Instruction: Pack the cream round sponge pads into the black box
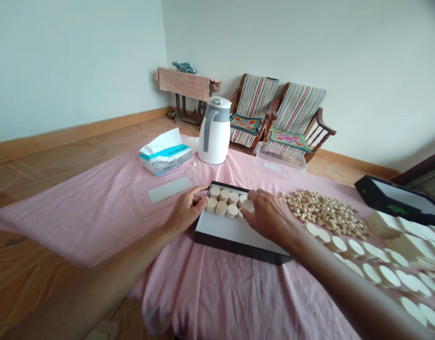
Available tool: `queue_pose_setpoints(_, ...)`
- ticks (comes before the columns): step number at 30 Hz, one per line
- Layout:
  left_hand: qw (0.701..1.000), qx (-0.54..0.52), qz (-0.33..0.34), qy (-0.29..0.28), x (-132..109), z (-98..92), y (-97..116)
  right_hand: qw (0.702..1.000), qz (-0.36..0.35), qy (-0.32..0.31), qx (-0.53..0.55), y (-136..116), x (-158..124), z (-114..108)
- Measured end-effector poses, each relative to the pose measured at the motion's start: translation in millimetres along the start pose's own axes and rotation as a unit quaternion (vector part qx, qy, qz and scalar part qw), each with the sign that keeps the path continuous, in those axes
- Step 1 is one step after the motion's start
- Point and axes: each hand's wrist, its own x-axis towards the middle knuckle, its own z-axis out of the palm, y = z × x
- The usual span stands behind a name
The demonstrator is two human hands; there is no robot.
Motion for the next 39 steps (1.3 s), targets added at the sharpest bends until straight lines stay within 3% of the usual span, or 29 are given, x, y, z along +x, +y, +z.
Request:
queue_pose_setpoints(7,1.0,-0.003,0.0,0.006,0,1.0,-2,0.999,-0.045,0.002,0.026,-13,4,13)
queue_pose_setpoints(17,1.0,0.002,0.001,-0.005,-1,0.0,-1,0.999,-0.048,0.015,0.011,-25,12,21)
queue_pose_setpoints(22,1.0,0.001,0.0,0.001,0,0.0,-1,0.999,-0.032,0.005,0.025,-20,11,16)
queue_pose_setpoints(28,1.0,-0.012,-0.002,0.0,0,0.2,0,0.999,-0.006,0.037,0.039,6,5,7)
queue_pose_setpoints(31,1.0,-0.01,-0.003,0.004,0,0.6,0,0.999,-0.014,0.021,0.036,15,-3,11)
queue_pose_setpoints(35,1.0,-0.006,-0.002,0.007,0,0.7,0,0.999,-0.037,-0.018,0.03,10,-12,20)
queue_pose_setpoints(39,1.0,-0.001,-0.006,0.009,0,0.6,1,0.999,-0.028,-0.008,0.02,0,-9,25)
